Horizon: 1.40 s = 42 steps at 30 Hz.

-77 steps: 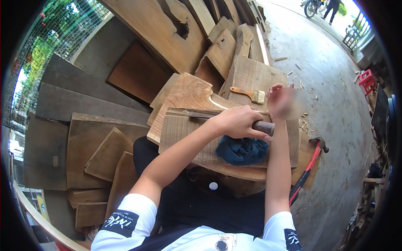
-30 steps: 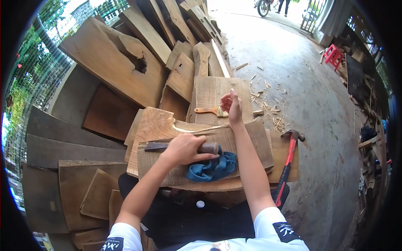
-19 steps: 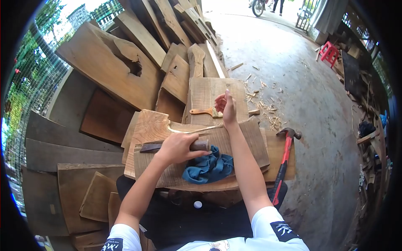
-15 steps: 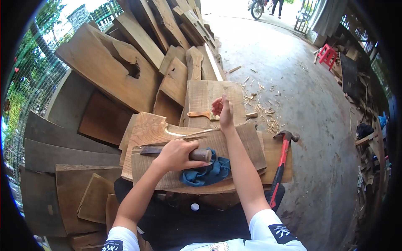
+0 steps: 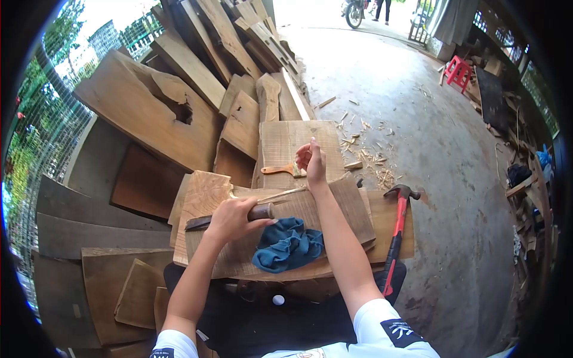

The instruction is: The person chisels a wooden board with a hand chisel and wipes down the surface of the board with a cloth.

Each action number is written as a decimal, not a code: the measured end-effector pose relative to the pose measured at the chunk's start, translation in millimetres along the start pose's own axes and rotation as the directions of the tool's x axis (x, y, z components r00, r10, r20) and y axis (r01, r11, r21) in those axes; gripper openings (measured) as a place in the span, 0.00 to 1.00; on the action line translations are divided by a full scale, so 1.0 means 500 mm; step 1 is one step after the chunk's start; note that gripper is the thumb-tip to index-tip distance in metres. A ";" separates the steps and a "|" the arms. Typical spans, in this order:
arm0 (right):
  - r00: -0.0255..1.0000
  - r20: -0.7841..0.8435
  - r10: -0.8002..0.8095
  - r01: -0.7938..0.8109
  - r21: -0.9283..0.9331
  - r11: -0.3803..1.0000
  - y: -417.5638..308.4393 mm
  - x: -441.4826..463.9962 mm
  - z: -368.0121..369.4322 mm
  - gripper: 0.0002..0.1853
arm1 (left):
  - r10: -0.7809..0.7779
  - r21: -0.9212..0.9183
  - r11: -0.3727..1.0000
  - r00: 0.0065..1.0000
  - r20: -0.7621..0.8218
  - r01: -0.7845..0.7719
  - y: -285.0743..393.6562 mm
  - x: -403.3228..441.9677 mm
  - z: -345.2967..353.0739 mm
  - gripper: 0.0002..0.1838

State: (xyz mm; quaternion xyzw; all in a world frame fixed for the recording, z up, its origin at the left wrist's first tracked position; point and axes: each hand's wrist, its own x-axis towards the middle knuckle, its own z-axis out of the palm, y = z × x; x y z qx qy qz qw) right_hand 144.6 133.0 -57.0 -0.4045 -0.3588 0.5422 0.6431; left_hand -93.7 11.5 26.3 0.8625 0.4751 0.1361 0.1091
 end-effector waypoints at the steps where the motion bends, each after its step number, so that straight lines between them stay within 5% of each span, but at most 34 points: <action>1: 1.000 -0.001 -0.003 0.003 0.010 1.000 0.002 0.001 0.007 0.32 | -0.007 0.040 0.999 1.000 0.026 0.006 0.002 0.002 0.001 0.35; 7: 0.998 -0.014 -0.054 0.053 -0.022 0.998 0.003 0.001 0.012 0.33 | 0.118 -0.091 0.990 0.991 0.057 -0.112 0.075 0.007 -0.009 0.35; 11: 1.000 0.011 -0.016 0.016 -0.006 1.000 0.006 0.007 0.007 0.32 | -0.047 -0.004 0.999 0.997 -0.053 0.047 0.015 0.016 0.024 0.35; 16: 0.999 -0.011 -0.052 0.051 -0.042 0.998 0.007 0.004 0.018 0.33 | 0.183 -0.213 0.953 0.968 -0.171 -0.217 0.102 -0.027 -0.042 0.31; 20: 0.999 -0.015 -0.038 0.037 -0.006 0.999 0.004 0.007 0.013 0.33 | 0.131 -0.255 0.946 0.956 -0.264 -0.200 0.095 -0.062 -0.045 0.30; 26: 0.999 0.049 -0.002 0.005 -0.075 0.997 0.001 0.001 0.006 0.31 | 0.262 -0.200 0.931 0.940 -0.219 -0.306 0.164 -0.078 -0.011 0.28; 33: 1.000 -0.008 -0.007 0.007 0.012 1.000 0.012 0.014 0.015 0.34 | 0.181 -0.072 0.976 0.948 -0.262 -0.206 0.128 -0.087 0.002 0.28; 37: 0.999 0.017 -0.036 0.037 -0.052 0.998 0.009 0.007 0.009 0.33 | 0.345 -0.179 0.901 0.904 -0.252 -0.394 0.161 -0.088 0.019 0.30; 40: 1.000 -0.008 -0.014 0.014 -0.007 1.000 0.005 0.006 0.000 0.32 | 0.187 -0.043 0.979 0.957 -0.220 -0.202 0.112 -0.080 0.020 0.29; 42: 1.000 -0.018 -0.005 0.005 0.018 1.000 0.004 0.011 0.015 0.32 | 0.228 -0.055 0.967 0.943 -0.241 -0.248 0.124 -0.084 0.013 0.29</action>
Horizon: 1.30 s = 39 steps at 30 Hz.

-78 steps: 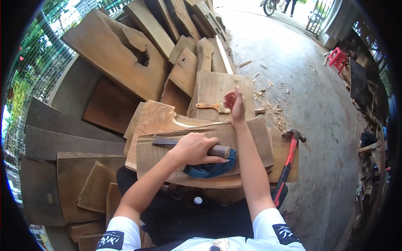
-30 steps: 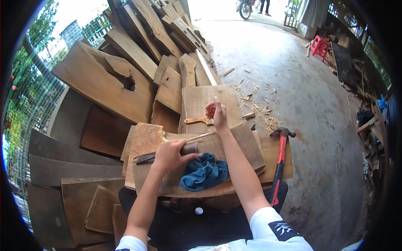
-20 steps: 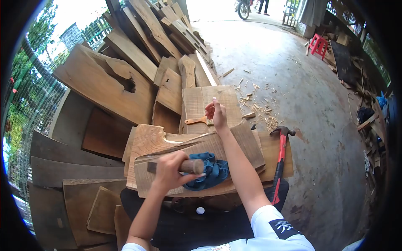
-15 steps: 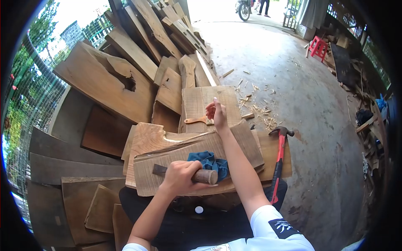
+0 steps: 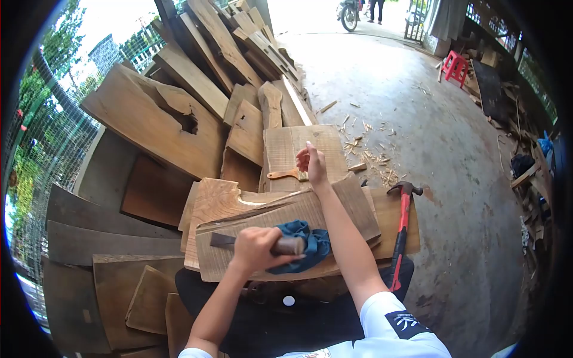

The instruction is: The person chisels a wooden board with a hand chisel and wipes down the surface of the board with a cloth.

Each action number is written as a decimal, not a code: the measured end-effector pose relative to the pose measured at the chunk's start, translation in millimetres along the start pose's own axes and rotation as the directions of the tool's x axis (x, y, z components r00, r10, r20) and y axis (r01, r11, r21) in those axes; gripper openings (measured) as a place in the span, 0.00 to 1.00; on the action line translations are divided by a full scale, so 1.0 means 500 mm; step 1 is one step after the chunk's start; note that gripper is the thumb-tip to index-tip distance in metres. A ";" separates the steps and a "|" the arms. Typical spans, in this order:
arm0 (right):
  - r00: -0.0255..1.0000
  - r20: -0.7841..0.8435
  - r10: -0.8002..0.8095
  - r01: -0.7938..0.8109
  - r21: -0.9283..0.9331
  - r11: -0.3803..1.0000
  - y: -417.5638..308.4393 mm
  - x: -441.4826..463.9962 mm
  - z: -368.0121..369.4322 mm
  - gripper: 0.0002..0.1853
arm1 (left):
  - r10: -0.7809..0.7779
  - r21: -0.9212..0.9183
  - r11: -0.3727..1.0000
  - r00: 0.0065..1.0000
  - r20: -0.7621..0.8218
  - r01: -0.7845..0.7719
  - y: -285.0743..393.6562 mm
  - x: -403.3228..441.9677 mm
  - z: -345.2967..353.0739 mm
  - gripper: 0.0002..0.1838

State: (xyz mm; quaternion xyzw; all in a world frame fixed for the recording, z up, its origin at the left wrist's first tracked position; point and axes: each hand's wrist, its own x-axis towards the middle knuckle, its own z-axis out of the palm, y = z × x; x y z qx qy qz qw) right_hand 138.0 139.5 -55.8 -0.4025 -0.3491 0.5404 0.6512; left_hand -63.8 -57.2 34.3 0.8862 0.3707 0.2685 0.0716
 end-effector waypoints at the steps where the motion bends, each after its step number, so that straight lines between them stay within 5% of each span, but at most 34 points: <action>1: 1.000 0.016 -0.010 0.010 -0.039 0.999 0.001 -0.004 0.004 0.32 | 0.034 -0.039 0.999 0.999 -0.026 -0.035 0.016 0.001 0.002 0.29; 5: 0.999 0.046 -0.022 0.025 -0.073 0.997 -0.002 -0.008 -0.001 0.32 | 0.128 -0.141 0.981 0.991 -0.021 -0.130 0.025 0.006 0.023 0.29; 8: 0.997 0.076 0.007 -0.003 -0.053 0.999 -0.007 -0.011 -0.013 0.31 | -0.007 0.063 0.998 1.000 -0.017 0.008 -0.036 -0.001 0.033 0.29; 14: 0.994 0.085 -0.070 0.079 -0.109 0.991 -0.004 -0.012 0.010 0.30 | 0.159 -0.059 0.986 0.987 0.036 -0.157 0.035 -0.004 0.044 0.30; 21: 0.978 0.093 -0.187 0.204 -0.234 0.951 -0.020 -0.016 0.009 0.25 | 0.134 0.013 0.991 0.990 0.046 -0.135 0.031 -0.009 0.074 0.29; 23: 0.943 0.204 -0.262 0.331 -0.509 0.794 -0.050 -0.028 0.019 0.22 | 0.127 0.011 0.992 0.991 0.048 -0.128 0.033 -0.008 0.070 0.28; 31: 0.866 0.499 0.024 0.400 -0.721 0.566 -0.278 -0.189 0.030 0.12 | 0.083 0.006 0.996 0.994 0.069 -0.084 0.035 -0.013 0.074 0.29; 34: 0.847 0.525 -0.077 0.472 -0.679 0.563 -0.377 -0.171 0.041 0.27 | 0.062 -0.011 0.998 0.996 0.068 -0.061 0.038 -0.012 0.074 0.29; 35: 0.874 0.466 -0.137 0.452 -0.678 0.579 -0.420 -0.167 0.059 0.42 | 0.058 -0.006 0.998 0.997 0.058 -0.058 0.038 -0.011 0.073 0.29; 36: 0.855 0.456 -0.245 0.495 -0.580 0.647 -0.462 -0.153 0.079 0.54 | 0.050 -0.004 0.999 0.997 0.054 -0.049 0.040 -0.011 0.072 0.29; 37: 0.702 0.476 -0.530 0.709 -0.539 0.455 -0.472 -0.067 0.063 0.57 | 0.045 0.000 0.999 0.998 0.054 -0.045 0.043 -0.009 0.067 0.29; 38: 0.751 0.334 -0.570 0.646 -0.552 0.528 -0.557 -0.059 0.084 0.59 | 0.045 -0.006 0.999 0.998 0.049 -0.045 0.046 -0.011 0.067 0.30; 39: 0.654 0.190 -0.732 0.690 -0.546 0.475 -0.634 -0.039 0.107 0.58 | 0.054 0.001 0.999 0.998 0.031 -0.054 0.044 -0.009 0.068 0.30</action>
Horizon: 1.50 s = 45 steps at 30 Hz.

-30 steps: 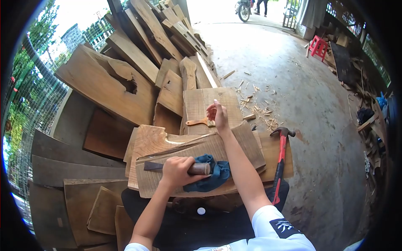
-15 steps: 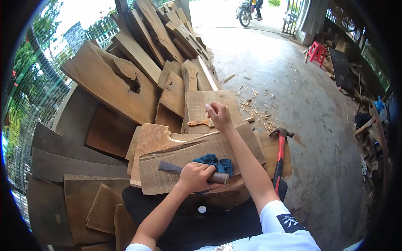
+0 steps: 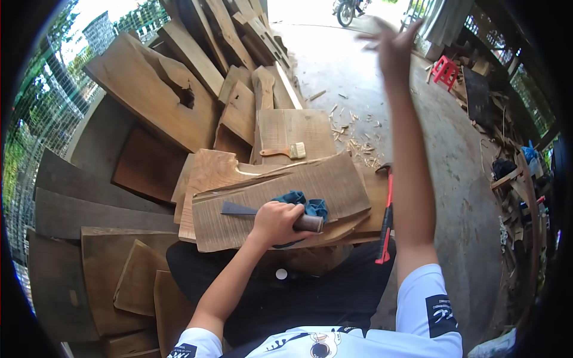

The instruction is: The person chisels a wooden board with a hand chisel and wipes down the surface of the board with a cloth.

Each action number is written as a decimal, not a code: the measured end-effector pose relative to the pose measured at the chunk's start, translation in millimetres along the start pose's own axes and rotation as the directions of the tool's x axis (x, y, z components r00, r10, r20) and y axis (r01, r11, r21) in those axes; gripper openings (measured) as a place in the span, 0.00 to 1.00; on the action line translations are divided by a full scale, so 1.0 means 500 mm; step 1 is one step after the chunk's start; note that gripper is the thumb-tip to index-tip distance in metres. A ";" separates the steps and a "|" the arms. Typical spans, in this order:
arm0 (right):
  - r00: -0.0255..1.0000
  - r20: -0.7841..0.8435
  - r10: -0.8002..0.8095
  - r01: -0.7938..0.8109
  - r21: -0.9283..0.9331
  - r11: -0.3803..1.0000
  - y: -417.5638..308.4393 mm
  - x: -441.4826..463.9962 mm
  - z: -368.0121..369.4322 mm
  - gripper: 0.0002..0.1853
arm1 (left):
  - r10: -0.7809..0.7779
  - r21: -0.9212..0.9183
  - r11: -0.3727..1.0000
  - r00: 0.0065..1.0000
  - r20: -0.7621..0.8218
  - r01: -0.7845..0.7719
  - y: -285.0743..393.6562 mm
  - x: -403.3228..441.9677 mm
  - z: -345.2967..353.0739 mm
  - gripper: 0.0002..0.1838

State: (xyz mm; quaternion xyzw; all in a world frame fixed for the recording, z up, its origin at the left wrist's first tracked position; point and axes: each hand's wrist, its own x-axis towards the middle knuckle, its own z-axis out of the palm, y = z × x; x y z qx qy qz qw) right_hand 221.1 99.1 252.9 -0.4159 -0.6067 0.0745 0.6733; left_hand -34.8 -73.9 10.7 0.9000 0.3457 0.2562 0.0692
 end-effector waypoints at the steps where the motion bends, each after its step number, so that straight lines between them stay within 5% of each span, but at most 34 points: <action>1: 0.965 -0.259 -0.039 0.065 0.094 0.993 0.031 0.087 -0.030 0.49 | 0.006 -0.019 1.000 1.000 -0.006 -0.006 -0.005 -0.002 0.006 0.30; 2: 0.885 -0.465 -0.020 0.080 0.110 0.991 -0.056 0.118 -0.027 0.56 | -0.002 -0.018 1.000 1.000 -0.006 0.002 -0.006 -0.004 0.007 0.30; 5: 0.770 -0.638 0.008 -0.073 -0.075 0.995 -0.068 0.244 -0.101 0.55 | 0.005 -0.011 1.000 1.000 0.006 -0.005 -0.005 0.004 0.005 0.31; 7: 0.770 -0.637 0.043 -0.085 -0.035 0.996 -0.100 0.222 -0.110 0.53 | 0.009 -0.002 1.000 1.000 0.011 -0.009 -0.003 0.002 0.004 0.31; 9: 0.910 -0.403 0.094 -0.082 0.046 0.996 -0.059 0.218 -0.155 0.48 | 0.011 0.017 1.000 1.000 0.004 -0.011 -0.004 0.004 0.003 0.31; 10: 0.967 -0.229 -0.110 0.136 0.102 0.985 0.020 0.208 -0.189 0.32 | 0.033 0.003 0.999 0.999 -0.025 -0.033 -0.006 0.000 0.008 0.30; 12: 0.986 -0.131 0.105 -0.116 -0.081 0.990 -0.053 -0.002 -0.122 0.21 | 0.085 -0.007 0.996 0.991 -0.105 -0.087 -0.016 -0.008 0.021 0.30; 13: 0.990 0.129 0.061 -0.080 0.143 0.986 -0.011 -0.097 -0.102 0.17 | 0.080 -0.006 0.997 0.991 -0.111 -0.081 -0.018 -0.010 0.021 0.30; 15: 0.857 0.506 0.102 -0.221 0.181 0.958 0.006 -0.317 -0.068 0.17 | 0.158 0.011 0.987 0.973 -0.171 -0.158 -0.019 -0.015 0.017 0.29; 17: 0.713 0.655 0.249 -0.170 -0.183 0.968 -0.030 -0.460 -0.075 0.11 | 0.189 0.032 0.982 0.961 -0.202 -0.186 -0.025 -0.022 0.004 0.28; 18: 0.746 0.645 0.165 -0.137 -0.093 0.986 -0.021 -0.525 -0.076 0.11 | 0.242 0.034 0.970 0.945 -0.221 -0.241 -0.033 -0.027 -0.008 0.27; 20: 0.694 0.675 0.250 -0.253 -0.097 0.963 -0.052 -0.610 -0.080 0.12 | 0.311 0.024 0.949 0.925 -0.220 -0.314 -0.046 -0.038 -0.041 0.24; 22: 0.720 0.694 0.002 0.086 -0.091 0.992 -0.048 -0.659 -0.070 0.17 | 0.364 0.045 0.930 0.904 -0.225 -0.364 -0.054 -0.041 -0.076 0.20; 23: 0.687 0.719 0.109 -0.032 -0.120 0.992 -0.053 -0.677 -0.068 0.26 | 0.397 0.034 0.916 0.896 -0.198 -0.399 -0.068 -0.048 -0.082 0.20; 26: 0.651 0.752 0.104 0.088 -0.211 0.974 -0.062 -0.687 -0.038 0.32 | 0.399 0.078 0.917 0.902 -0.164 -0.391 -0.091 -0.091 -0.096 0.19; 30: 0.693 0.681 0.235 0.084 -0.400 0.912 -0.073 -0.717 0.017 0.30 | 0.238 0.122 0.968 0.957 -0.167 -0.219 -0.090 -0.154 -0.105 0.19; 33: 0.810 0.530 0.250 0.072 -0.513 0.855 -0.065 -0.712 0.058 0.26 | -0.061 0.201 0.975 0.983 -0.173 0.096 -0.080 -0.193 -0.106 0.22; 36: 0.765 0.551 0.332 0.006 -0.522 0.853 -0.068 -0.722 0.092 0.26 | -0.214 0.147 0.959 0.959 -0.185 0.243 -0.081 -0.205 -0.087 0.26; 42: 0.830 0.467 0.306 0.026 -0.580 0.814 -0.019 -0.709 0.065 0.26 | -0.292 -0.037 0.956 0.957 0.005 0.292 -0.093 -0.193 -0.103 0.28; 45: 0.884 0.202 0.422 -0.126 -0.765 0.631 0.067 -0.646 0.008 0.23 | -0.279 -0.087 0.956 0.959 0.038 0.282 -0.100 -0.197 -0.104 0.28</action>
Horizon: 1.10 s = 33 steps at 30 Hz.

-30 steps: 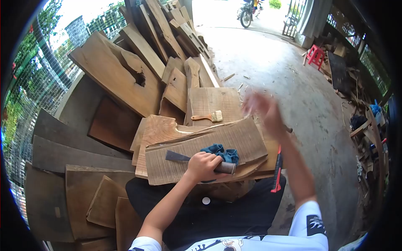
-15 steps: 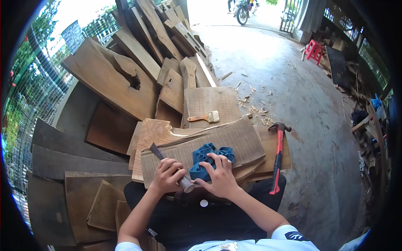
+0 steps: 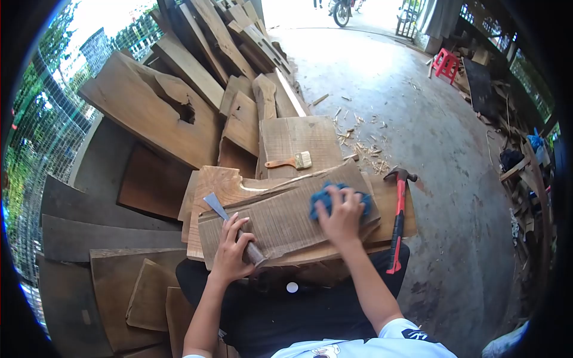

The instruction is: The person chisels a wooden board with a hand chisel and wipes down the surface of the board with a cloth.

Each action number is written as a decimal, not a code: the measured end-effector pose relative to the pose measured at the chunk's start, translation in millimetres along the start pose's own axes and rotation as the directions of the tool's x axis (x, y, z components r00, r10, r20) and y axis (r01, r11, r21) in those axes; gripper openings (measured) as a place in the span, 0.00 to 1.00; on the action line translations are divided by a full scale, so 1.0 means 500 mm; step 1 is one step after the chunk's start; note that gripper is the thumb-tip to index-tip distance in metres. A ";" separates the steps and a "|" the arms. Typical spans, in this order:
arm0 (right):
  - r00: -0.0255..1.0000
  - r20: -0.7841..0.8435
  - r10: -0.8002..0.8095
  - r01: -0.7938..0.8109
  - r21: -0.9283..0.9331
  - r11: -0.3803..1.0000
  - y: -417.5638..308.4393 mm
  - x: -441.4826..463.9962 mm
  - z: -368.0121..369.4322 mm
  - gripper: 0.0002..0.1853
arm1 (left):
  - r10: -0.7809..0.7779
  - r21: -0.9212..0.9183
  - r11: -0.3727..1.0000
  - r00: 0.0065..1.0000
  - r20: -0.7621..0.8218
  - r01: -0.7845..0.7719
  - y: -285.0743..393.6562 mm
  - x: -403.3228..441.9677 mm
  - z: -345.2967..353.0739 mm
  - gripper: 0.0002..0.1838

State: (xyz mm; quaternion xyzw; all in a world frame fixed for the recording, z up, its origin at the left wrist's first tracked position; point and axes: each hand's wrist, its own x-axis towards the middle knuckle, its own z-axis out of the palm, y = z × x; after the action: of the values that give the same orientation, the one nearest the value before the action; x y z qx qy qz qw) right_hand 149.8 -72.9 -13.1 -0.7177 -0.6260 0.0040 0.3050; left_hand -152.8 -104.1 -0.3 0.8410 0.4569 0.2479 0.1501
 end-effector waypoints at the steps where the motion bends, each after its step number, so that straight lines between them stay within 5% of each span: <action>1: 0.993 -0.074 0.088 -0.091 -0.034 0.995 0.020 0.023 0.006 0.23 | 0.009 -0.025 1.000 1.000 0.005 -0.008 -0.001 0.002 0.000 0.28; 4: 0.990 -0.087 0.111 -0.122 -0.137 0.983 -0.022 0.038 0.041 0.27 | -0.002 -0.018 1.000 1.000 0.006 0.003 0.000 0.002 0.004 0.27; 8: 0.936 0.056 -0.347 0.321 0.264 0.909 -0.136 -0.034 0.084 0.38 | -0.003 0.005 1.000 1.000 0.003 0.003 0.001 0.006 0.006 0.27; 10: 0.870 0.124 -0.476 0.449 0.198 0.872 -0.129 -0.030 0.073 0.39 | -0.019 -0.012 1.000 1.000 0.005 0.019 0.004 0.005 0.005 0.28; 13: 0.991 0.010 -0.136 0.135 0.047 0.990 -0.034 0.071 0.068 0.34 | -0.038 -0.004 0.999 0.999 0.007 0.038 0.009 0.005 0.003 0.27; 16: 0.988 -0.080 0.132 -0.135 -0.039 0.990 -0.023 0.108 0.078 0.32 | -0.039 -0.010 0.999 0.999 -0.009 0.039 0.011 0.004 0.009 0.27; 21: 0.891 0.136 -0.433 0.386 0.277 0.880 -0.108 -0.013 0.091 0.30 | -0.043 -0.016 0.999 0.998 -0.037 0.042 0.006 0.004 0.016 0.27; 22: 0.873 0.204 -0.443 0.379 0.287 0.880 -0.088 0.005 0.078 0.32 | -0.048 -0.015 0.999 0.998 -0.026 0.048 0.007 0.003 0.015 0.27; 24: 0.958 0.165 -0.235 0.231 0.048 0.972 -0.026 0.077 0.050 0.33 | -0.050 -0.021 0.999 0.998 -0.022 0.050 0.003 0.003 0.014 0.27; 26: 0.995 0.039 0.087 -0.084 -0.056 0.995 0.067 0.147 0.051 0.33 | -0.043 -0.009 0.999 0.999 -0.029 0.043 0.008 0.002 0.010 0.28; 28: 0.991 -0.046 0.127 -0.130 -0.085 0.988 0.058 0.138 0.049 0.34 | -0.057 -0.007 0.998 0.997 -0.049 0.056 0.009 0.001 0.015 0.28; 33: 0.912 0.102 -0.396 0.369 0.217 0.904 -0.042 -0.037 0.046 0.32 | -0.060 -0.012 0.998 0.997 -0.048 0.059 0.012 0.002 0.014 0.27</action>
State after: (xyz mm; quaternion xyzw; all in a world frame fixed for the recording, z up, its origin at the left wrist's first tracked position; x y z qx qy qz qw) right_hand 117.8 -78.9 -29.5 -0.5455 -0.7717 0.0562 0.3221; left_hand -144.1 -106.6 -3.0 0.8199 0.4839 0.2661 0.1509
